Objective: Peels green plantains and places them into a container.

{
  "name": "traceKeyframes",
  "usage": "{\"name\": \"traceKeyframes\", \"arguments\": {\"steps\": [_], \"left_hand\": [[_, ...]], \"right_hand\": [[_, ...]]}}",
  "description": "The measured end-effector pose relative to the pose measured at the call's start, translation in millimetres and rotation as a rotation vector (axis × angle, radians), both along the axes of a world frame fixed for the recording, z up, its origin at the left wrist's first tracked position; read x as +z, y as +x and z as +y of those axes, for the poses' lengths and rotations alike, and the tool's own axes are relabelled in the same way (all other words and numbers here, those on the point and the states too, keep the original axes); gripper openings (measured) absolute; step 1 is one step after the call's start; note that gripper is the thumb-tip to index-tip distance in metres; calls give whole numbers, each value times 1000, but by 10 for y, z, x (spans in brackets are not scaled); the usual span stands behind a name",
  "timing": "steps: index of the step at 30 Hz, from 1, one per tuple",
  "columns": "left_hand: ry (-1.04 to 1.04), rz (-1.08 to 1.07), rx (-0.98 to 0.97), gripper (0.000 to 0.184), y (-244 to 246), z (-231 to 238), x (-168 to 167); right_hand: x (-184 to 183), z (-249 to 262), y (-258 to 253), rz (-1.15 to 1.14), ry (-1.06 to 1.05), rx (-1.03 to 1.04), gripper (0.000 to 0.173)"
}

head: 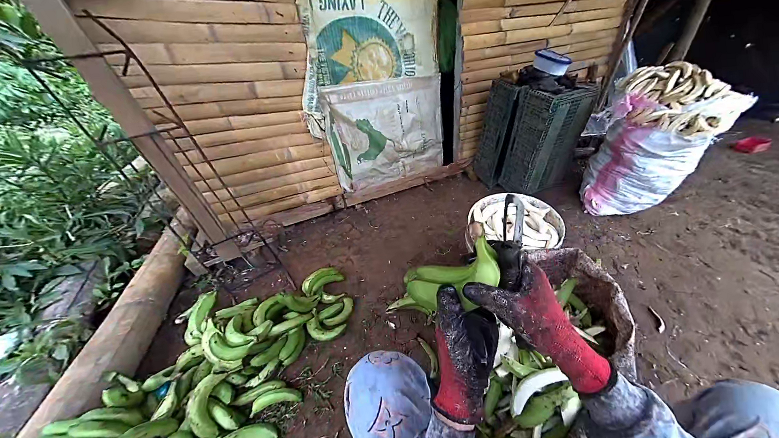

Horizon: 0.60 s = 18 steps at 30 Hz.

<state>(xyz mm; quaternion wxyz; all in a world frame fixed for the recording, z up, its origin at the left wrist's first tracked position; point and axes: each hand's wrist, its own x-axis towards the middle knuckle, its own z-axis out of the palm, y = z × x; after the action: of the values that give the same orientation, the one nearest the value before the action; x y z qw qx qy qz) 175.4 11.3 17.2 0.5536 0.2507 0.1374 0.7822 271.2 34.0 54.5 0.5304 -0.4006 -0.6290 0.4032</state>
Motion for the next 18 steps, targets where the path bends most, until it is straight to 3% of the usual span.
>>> {"name": "traceKeyframes", "arguments": {"steps": [3,6,10,14,18], "left_hand": [[-145,-29,-31,50,-5,240,69],[-214,65,-48,45,-77,498,129],[-226,134,-105,40,5,716,139],[-243,216,-167,32,181,778,-74],[-325,319,-208,32,224,820,-345]], "right_hand": [[-192,-52,382,-210,182,-22,69],[-200,-101,732,-410,332,-152,49],[-416,-66,844,-567,265,-77,46],[-757,29,909,-403,71,202,69],[-932,56,1011,-126,-156,429,67]]}}
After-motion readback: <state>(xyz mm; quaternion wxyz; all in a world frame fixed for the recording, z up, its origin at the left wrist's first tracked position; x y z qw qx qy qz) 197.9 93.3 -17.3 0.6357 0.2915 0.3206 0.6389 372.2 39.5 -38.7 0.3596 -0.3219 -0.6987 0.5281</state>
